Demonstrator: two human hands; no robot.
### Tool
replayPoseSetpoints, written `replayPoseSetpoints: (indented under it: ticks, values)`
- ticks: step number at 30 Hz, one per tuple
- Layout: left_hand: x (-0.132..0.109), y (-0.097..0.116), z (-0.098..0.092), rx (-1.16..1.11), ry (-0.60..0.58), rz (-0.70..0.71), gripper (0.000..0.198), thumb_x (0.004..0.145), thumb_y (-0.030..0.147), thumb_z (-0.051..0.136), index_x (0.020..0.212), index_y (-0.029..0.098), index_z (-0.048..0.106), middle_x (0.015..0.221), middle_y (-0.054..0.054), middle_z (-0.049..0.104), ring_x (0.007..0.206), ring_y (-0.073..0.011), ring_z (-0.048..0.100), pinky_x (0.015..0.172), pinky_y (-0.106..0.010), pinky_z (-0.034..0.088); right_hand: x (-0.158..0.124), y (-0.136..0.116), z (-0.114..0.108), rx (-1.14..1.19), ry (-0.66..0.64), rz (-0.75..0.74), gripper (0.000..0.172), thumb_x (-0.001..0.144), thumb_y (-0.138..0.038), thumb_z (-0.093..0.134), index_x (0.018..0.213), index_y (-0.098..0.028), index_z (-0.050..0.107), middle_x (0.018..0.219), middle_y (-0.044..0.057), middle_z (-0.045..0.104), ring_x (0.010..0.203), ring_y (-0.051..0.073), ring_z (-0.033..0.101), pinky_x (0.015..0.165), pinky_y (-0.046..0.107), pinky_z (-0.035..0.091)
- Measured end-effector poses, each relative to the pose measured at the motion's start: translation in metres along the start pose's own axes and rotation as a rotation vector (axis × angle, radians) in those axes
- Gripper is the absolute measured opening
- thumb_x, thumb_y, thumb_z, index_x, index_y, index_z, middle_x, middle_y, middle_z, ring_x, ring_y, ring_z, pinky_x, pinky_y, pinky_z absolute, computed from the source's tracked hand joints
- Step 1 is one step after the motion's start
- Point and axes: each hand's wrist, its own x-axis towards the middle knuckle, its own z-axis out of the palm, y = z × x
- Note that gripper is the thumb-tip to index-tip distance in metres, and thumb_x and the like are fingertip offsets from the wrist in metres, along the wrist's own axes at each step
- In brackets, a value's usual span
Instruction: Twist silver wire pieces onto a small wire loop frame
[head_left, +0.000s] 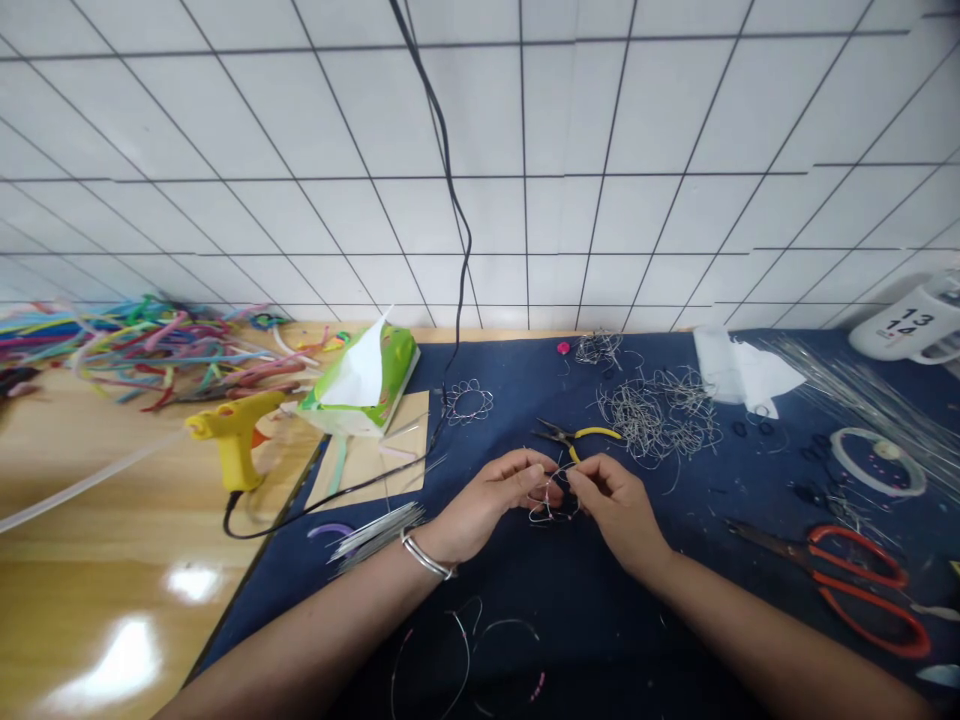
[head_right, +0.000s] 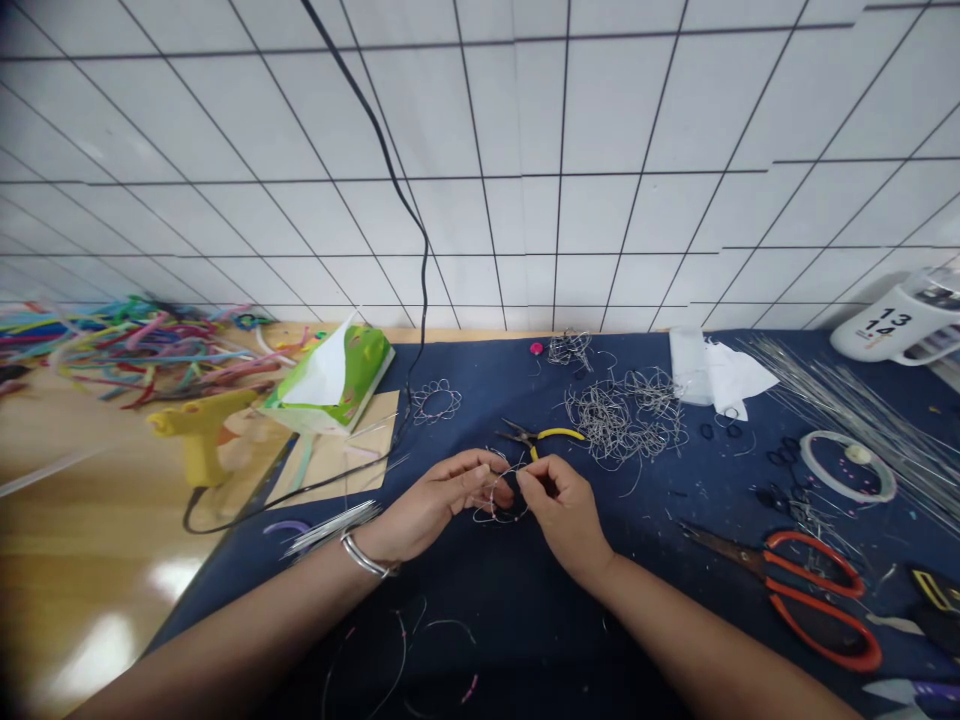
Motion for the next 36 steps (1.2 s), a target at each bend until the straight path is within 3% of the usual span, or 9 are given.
replayPoseSetpoints:
  ticks: [11,17,27,36]
  values:
    - [0.0015,-0.0003,-0.0002,0.042,0.128,0.153,0.019,0.078,0.026,0.054,0.092,0.013,0.055,0.084,-0.006,0.060,0.077,-0.0146,0.057,0.073,-0.029,0.043,0.0000,0.0006,-0.0009,-0.012,-0.004,-0.003,0.019,0.078,-0.033,0.049,0.069,-0.018,0.052,0.059,-0.004,0.046,0.055,0.009,0.043,0.054,0.021,0.036]
    - [0.0004,-0.0007,0.0020,0.130,0.137,0.251,0.021,0.072,0.020,0.062,0.090,0.013,0.054,0.086,-0.005,0.058,0.077,-0.0119,0.054,0.074,-0.027,0.042,-0.0003,0.0013,0.0005,-0.020,0.003,-0.009,0.019,0.078,-0.033,0.050,0.068,-0.017,0.052,0.060,-0.004,0.047,0.055,0.008,0.043,0.054,0.020,0.035]
    - [0.0035,-0.0046,0.0003,0.209,0.202,0.221,0.017,0.074,0.023,0.060,0.086,0.013,0.054,0.075,-0.002,0.059,0.068,-0.0110,0.056,0.068,-0.026,0.044,-0.0015,0.0008,0.0004,-0.130,0.011,-0.067,0.014,0.078,-0.028,0.049,0.068,-0.018,0.054,0.063,-0.003,0.050,0.059,0.009,0.045,0.057,0.020,0.036]
    - [0.0060,-0.0097,-0.0018,0.451,0.251,0.322,0.011,0.076,0.022,0.056,0.083,0.013,0.056,0.075,-0.003,0.059,0.071,-0.0119,0.056,0.068,-0.025,0.045,-0.0008,0.0026,-0.0011,-0.195,-0.016,-0.095,0.012,0.077,-0.026,0.049,0.068,-0.019,0.053,0.061,-0.004,0.049,0.058,0.009,0.045,0.057,0.020,0.036]
